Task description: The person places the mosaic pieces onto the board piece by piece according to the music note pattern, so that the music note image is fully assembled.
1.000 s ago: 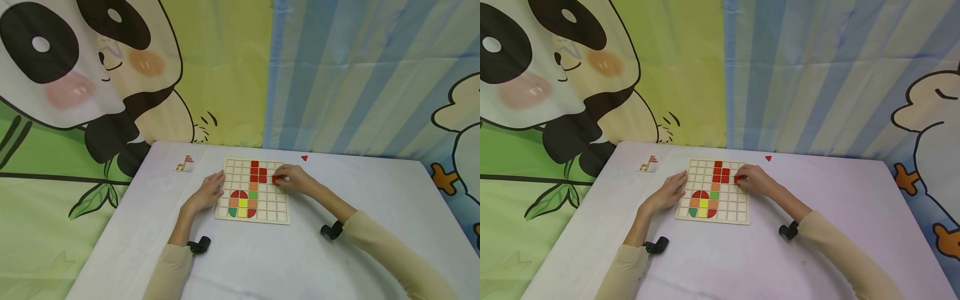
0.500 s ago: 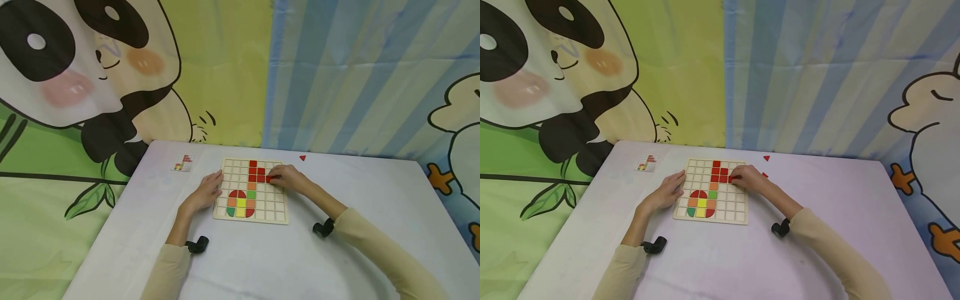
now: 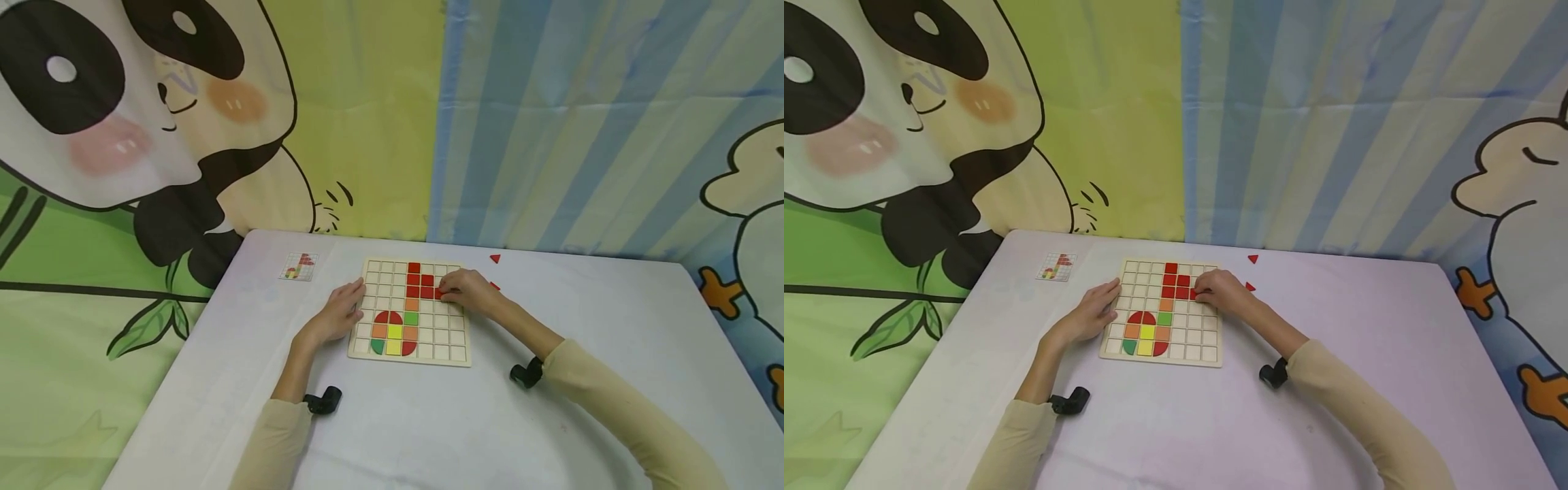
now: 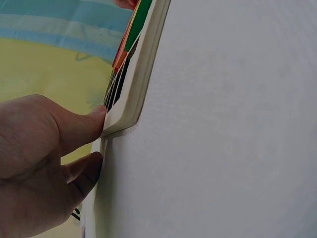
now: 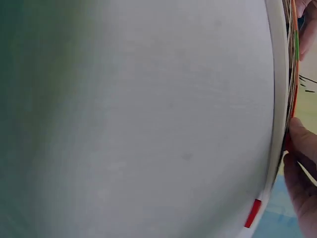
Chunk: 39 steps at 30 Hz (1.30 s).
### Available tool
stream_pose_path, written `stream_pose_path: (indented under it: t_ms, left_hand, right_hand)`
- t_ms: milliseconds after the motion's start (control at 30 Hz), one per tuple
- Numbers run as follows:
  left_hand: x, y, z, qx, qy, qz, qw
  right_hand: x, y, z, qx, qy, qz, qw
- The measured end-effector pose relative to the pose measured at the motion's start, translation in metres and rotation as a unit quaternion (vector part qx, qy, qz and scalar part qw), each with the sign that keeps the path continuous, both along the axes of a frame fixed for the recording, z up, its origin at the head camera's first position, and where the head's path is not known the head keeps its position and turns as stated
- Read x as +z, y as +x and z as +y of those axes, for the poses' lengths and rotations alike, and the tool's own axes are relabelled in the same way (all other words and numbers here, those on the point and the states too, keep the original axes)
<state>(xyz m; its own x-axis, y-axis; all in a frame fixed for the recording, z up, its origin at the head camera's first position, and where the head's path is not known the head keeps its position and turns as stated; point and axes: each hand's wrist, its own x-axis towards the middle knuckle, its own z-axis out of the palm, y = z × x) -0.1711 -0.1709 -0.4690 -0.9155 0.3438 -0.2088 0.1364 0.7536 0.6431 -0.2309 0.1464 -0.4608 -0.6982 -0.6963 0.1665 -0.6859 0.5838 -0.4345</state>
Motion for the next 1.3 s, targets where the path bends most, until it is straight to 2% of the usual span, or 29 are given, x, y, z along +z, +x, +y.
stream_pose_path:
  t_ms: [133, 333, 533, 600, 767, 867, 967, 1067, 1200, 1300]
  left_hand:
    - [-0.001, 0.0, 0.0, 0.001, -0.005, -0.002, 1.0]
    - [-0.001, 0.0, -0.002, -0.001, -0.003, 0.003, 1.0]
    - [0.0, -0.001, -0.001, -0.002, -0.007, -0.005, 1.0]
    - [-0.001, -0.001, -0.001, -0.002, -0.008, -0.004, 1.0]
    - [-0.001, -0.001, -0.001, -0.003, -0.004, 0.002, 1.0]
    - [-0.001, -0.001, -0.001, -0.003, -0.004, -0.004, 1.0]
    - [0.0, 0.0, -0.001, -0.002, -0.009, -0.003, 1.0]
    - [0.0, 0.0, -0.001, 0.001, -0.009, 0.0, 1.0]
    - [0.001, 0.0, 0.0, 0.002, 0.002, -0.002, 1.0]
    - [0.001, 0.001, 0.0, 0.002, 0.002, -0.004, 1.0]
  right_hand:
    - [0.0, 0.0, -0.004, 0.012, 0.007, 0.026, 0.9996]
    - [0.0, 0.007, -0.008, -0.042, 0.012, -0.008, 0.999]
    - [0.0, 0.01, -0.011, -0.074, -0.004, -0.011, 0.9972]
    - [0.002, 0.01, -0.009, -0.099, -0.007, -0.026, 0.9947]
    - [0.012, -0.004, 0.015, -0.168, -0.027, -0.057, 0.9837]
    - [0.014, -0.019, 0.041, -0.178, -0.04, -0.041, 0.9824]
    - [0.011, -0.033, 0.067, -0.187, -0.046, -0.031, 0.9808]
    - [0.006, -0.043, 0.085, -0.202, -0.044, -0.048, 0.9771]
    - [-0.001, -0.05, 0.097, -0.218, -0.03, -0.083, 0.972]
    - [-0.007, -0.052, 0.101, -0.223, -0.013, -0.087, 0.9708]
